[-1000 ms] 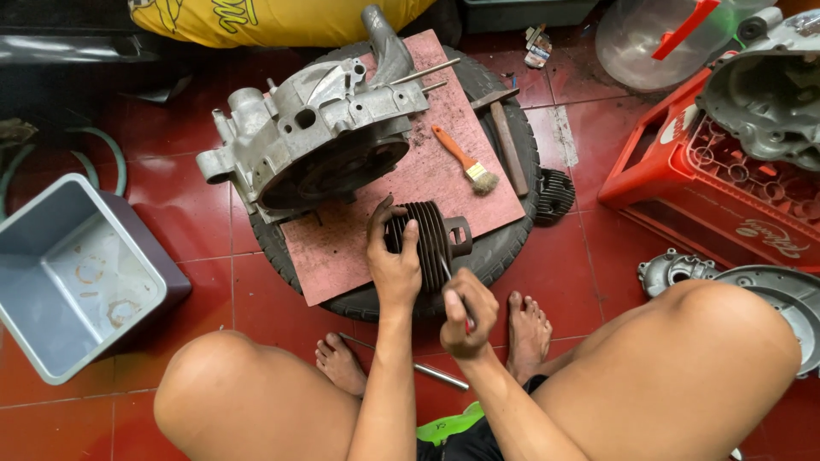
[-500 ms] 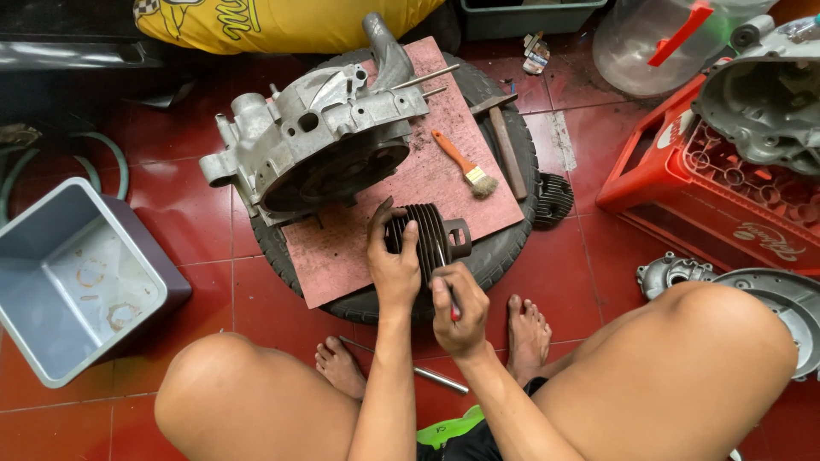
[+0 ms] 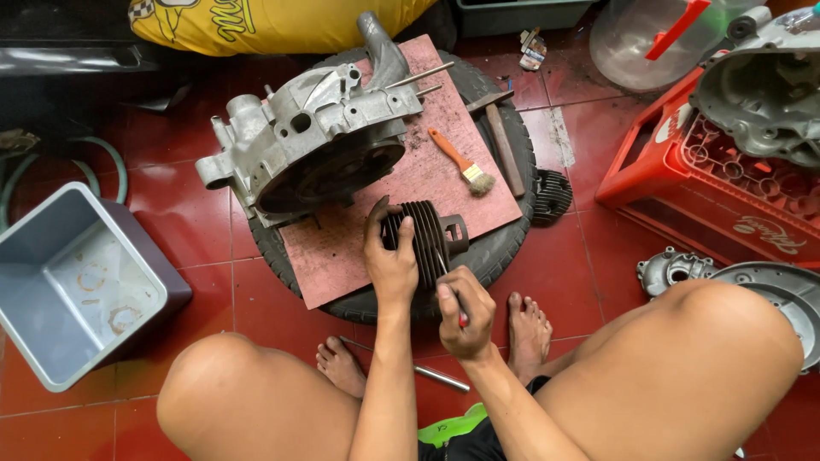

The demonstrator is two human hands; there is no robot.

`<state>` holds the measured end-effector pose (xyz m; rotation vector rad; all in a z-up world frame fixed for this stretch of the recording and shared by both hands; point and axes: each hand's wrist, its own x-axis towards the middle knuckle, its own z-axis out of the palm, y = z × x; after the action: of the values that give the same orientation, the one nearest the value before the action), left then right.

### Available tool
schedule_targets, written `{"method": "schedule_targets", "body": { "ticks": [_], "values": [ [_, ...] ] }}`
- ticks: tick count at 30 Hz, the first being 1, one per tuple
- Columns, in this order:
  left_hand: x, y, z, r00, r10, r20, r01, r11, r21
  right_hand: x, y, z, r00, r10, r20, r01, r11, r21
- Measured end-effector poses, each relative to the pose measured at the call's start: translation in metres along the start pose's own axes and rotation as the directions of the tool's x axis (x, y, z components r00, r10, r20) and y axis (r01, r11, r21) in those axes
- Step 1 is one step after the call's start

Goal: Cleaning debris from between the cooling fins of a motorcycle cylinder block using a thin metal tool and a hammer.

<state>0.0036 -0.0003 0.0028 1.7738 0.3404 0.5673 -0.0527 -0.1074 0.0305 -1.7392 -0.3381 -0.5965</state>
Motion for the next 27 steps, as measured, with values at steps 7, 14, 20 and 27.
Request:
{"method": "schedule_targets", "body": {
  "ticks": [7, 14, 20, 27],
  "values": [
    [0.004, 0.0, 0.0, 1.0, -0.008, 0.013, 0.008, 1.0, 0.019, 0.015, -0.012, -0.003, 0.993, 0.109, 0.05, -0.109, 0.994, -0.002],
    [0.0, -0.006, -0.001, 0.999, -0.02, 0.034, 0.019, 1.0, 0.009, 0.019, -0.017, -0.01, 0.974, 0.189, 0.123, -0.179, 0.98, -0.092],
    [0.002, -0.006, -0.002, 0.999, 0.004, 0.039, -0.005, 1.0, 0.012, 0.005, -0.01, -0.004, 0.98, 0.182, 0.084, -0.175, 0.981, -0.089],
    [-0.003, 0.0, -0.003, 1.0, 0.002, 0.03, -0.002, 1.0, 0.013, 0.014, -0.019, -0.013, 0.95, 0.284, 0.128, -0.267, 0.954, -0.137]
  ]
}}
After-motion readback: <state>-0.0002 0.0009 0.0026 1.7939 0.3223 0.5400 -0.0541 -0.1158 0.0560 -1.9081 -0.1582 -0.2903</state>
